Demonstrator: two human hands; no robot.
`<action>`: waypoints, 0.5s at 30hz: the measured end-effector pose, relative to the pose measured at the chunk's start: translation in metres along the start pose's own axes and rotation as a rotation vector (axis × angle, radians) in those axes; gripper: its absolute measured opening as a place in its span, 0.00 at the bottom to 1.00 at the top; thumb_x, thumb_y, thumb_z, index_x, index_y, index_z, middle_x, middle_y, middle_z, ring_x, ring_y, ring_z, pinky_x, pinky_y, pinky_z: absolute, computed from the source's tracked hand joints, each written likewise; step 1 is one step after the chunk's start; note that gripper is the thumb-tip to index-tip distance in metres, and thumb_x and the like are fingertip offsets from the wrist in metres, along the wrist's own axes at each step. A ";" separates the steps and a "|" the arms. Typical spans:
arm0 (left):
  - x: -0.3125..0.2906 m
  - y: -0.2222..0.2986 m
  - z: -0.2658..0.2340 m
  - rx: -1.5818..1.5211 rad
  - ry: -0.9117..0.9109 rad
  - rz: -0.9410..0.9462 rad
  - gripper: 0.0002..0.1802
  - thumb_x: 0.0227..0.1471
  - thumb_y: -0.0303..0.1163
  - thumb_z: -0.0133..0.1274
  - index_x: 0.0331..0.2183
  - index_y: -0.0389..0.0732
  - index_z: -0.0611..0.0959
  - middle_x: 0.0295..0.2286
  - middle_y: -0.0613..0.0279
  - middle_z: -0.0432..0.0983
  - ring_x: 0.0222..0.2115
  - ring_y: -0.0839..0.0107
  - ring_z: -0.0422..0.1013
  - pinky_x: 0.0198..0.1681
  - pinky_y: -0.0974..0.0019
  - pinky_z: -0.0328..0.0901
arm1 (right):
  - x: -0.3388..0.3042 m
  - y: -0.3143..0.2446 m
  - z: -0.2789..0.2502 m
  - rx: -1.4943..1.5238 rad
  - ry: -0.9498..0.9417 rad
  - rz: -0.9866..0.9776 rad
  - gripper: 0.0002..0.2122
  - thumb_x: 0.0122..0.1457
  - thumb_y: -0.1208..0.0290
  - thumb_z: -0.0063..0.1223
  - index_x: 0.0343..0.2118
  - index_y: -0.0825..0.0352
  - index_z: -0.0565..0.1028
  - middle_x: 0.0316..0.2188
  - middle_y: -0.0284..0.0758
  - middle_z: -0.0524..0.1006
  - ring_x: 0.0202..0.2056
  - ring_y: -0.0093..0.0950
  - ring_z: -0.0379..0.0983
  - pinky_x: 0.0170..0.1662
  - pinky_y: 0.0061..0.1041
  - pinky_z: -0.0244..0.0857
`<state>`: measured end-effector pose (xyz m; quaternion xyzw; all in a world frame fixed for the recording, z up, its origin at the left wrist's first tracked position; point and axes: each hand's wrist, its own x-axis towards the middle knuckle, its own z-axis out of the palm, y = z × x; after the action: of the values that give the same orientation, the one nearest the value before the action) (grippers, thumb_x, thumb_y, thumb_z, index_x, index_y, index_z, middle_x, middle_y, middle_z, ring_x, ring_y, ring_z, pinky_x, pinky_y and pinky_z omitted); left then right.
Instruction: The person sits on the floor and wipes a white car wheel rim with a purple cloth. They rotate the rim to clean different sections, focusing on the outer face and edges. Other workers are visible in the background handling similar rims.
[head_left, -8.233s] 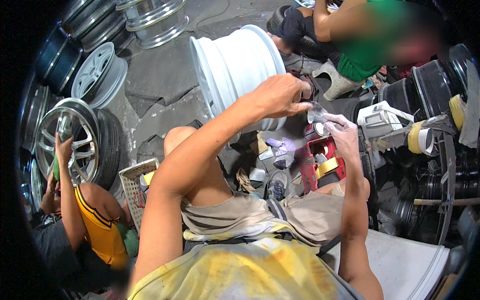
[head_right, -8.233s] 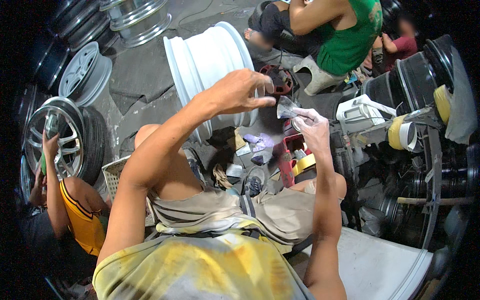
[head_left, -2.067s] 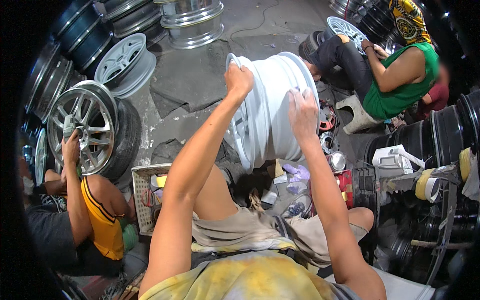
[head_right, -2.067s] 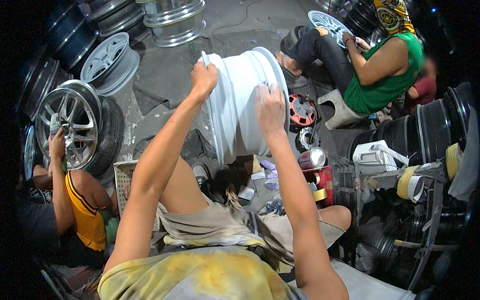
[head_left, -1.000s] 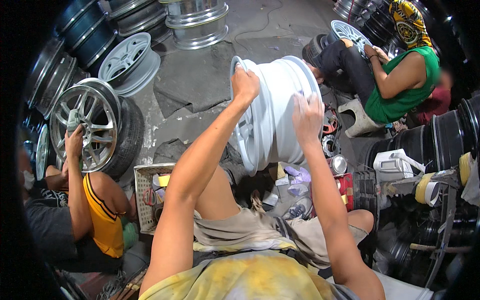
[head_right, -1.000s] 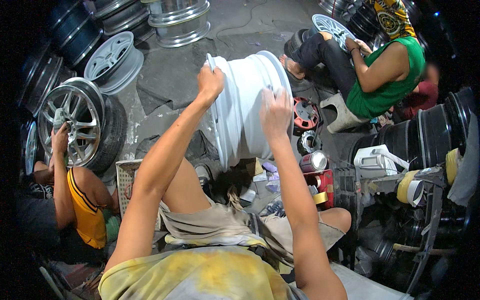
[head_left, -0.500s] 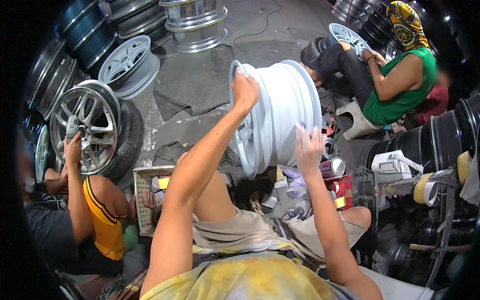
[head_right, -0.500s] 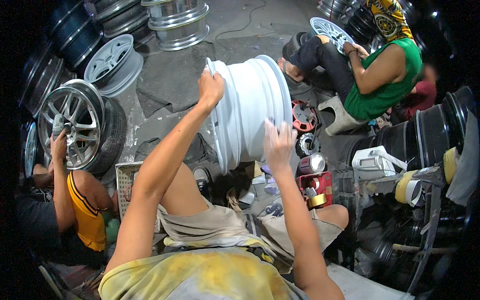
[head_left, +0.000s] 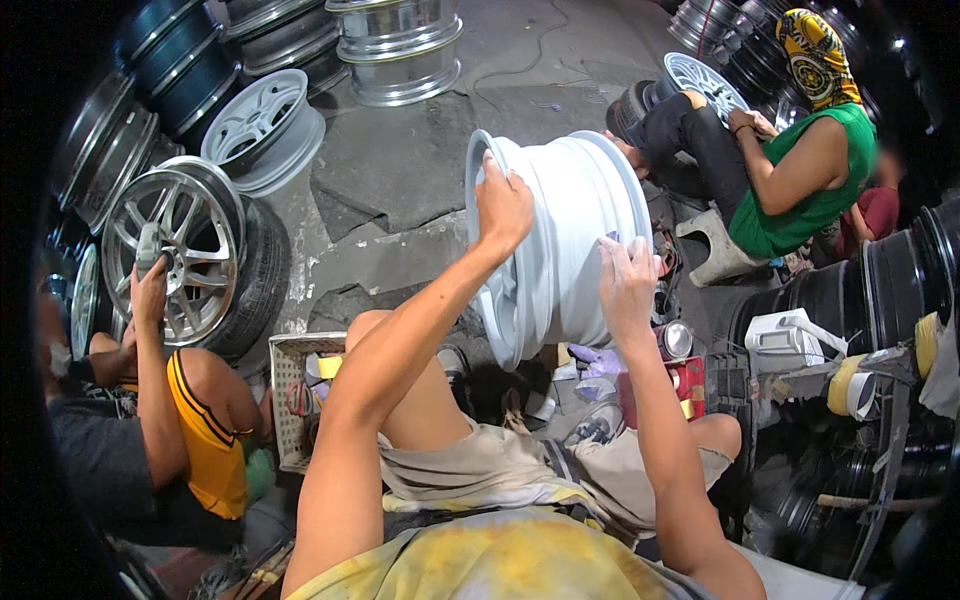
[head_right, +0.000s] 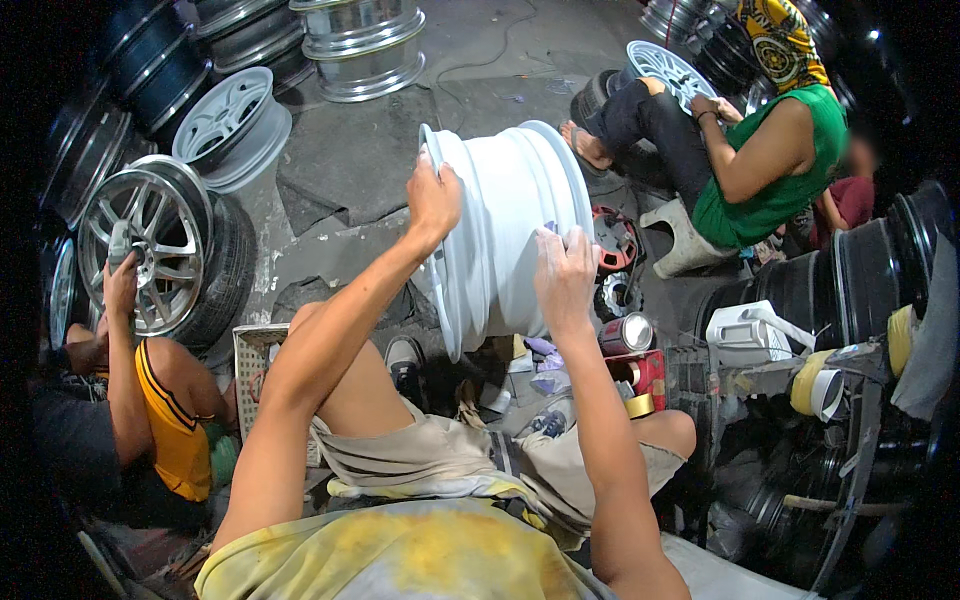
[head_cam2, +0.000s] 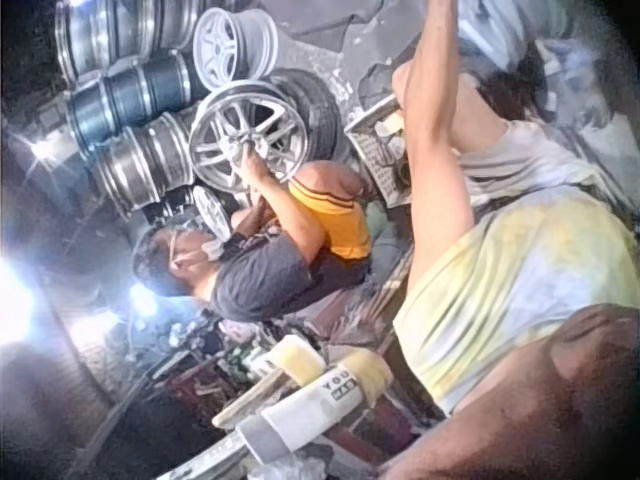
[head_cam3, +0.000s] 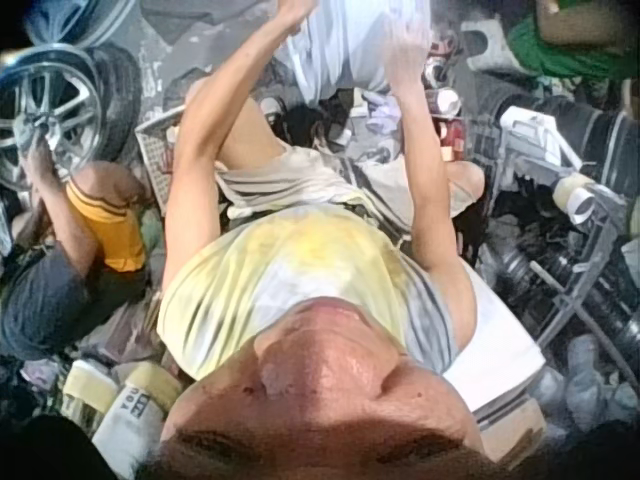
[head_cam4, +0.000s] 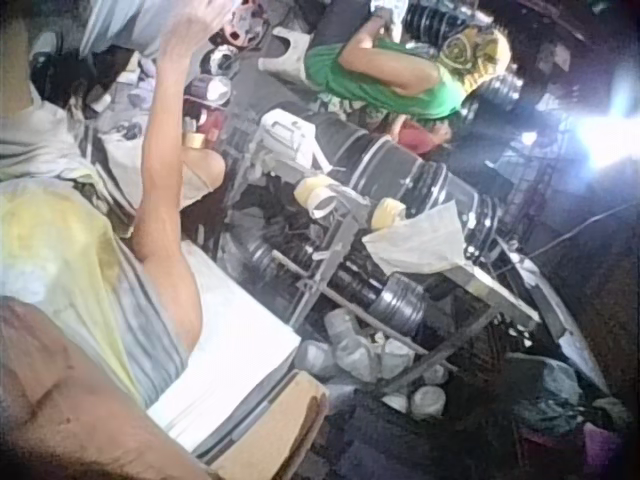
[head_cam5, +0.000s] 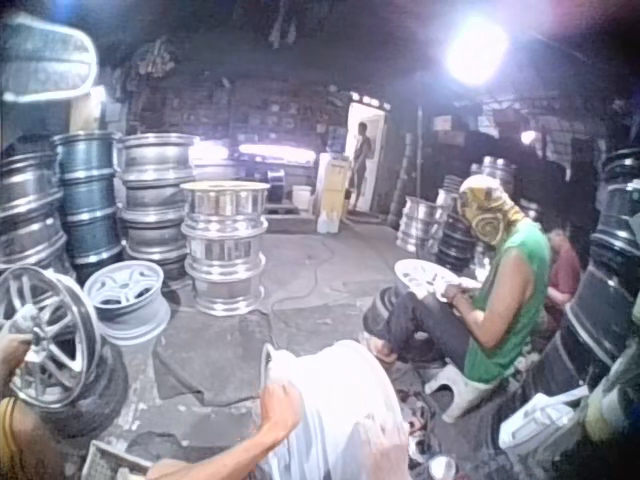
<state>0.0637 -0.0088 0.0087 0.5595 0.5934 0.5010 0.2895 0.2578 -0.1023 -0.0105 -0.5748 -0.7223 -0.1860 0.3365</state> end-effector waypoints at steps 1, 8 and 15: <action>0.000 0.001 0.001 -0.011 0.014 0.012 0.31 0.60 0.30 0.42 0.60 0.19 0.62 0.48 0.21 0.71 0.50 0.33 0.70 0.58 0.46 0.62 | -0.001 0.001 -0.002 -0.002 -0.005 -0.007 0.09 0.64 0.69 0.52 0.38 0.68 0.81 0.32 0.46 0.72 0.36 0.44 0.70 0.40 0.41 0.59; 0.007 -0.011 0.011 -0.011 0.021 0.088 0.32 0.59 0.31 0.44 0.59 0.19 0.63 0.49 0.22 0.71 0.51 0.34 0.70 0.59 0.47 0.62 | 0.103 0.016 0.037 -0.213 -0.120 -0.058 0.11 0.63 0.64 0.53 0.35 0.68 0.81 0.40 0.44 0.73 0.46 0.43 0.69 0.51 0.44 0.62; 0.041 -0.015 0.018 0.067 0.065 -0.013 0.27 0.57 0.31 0.44 0.55 0.24 0.72 0.46 0.29 0.76 0.50 0.37 0.72 0.58 0.49 0.64 | -0.089 0.002 -0.005 -0.028 0.063 -0.038 0.09 0.58 0.77 0.59 0.42 0.62 0.83 0.27 0.36 0.68 0.34 0.38 0.67 0.40 0.37 0.60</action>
<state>0.0661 0.0370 -0.0025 0.5483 0.6227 0.4969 0.2543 0.2713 -0.1677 -0.0693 -0.5594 -0.7196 -0.2203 0.3475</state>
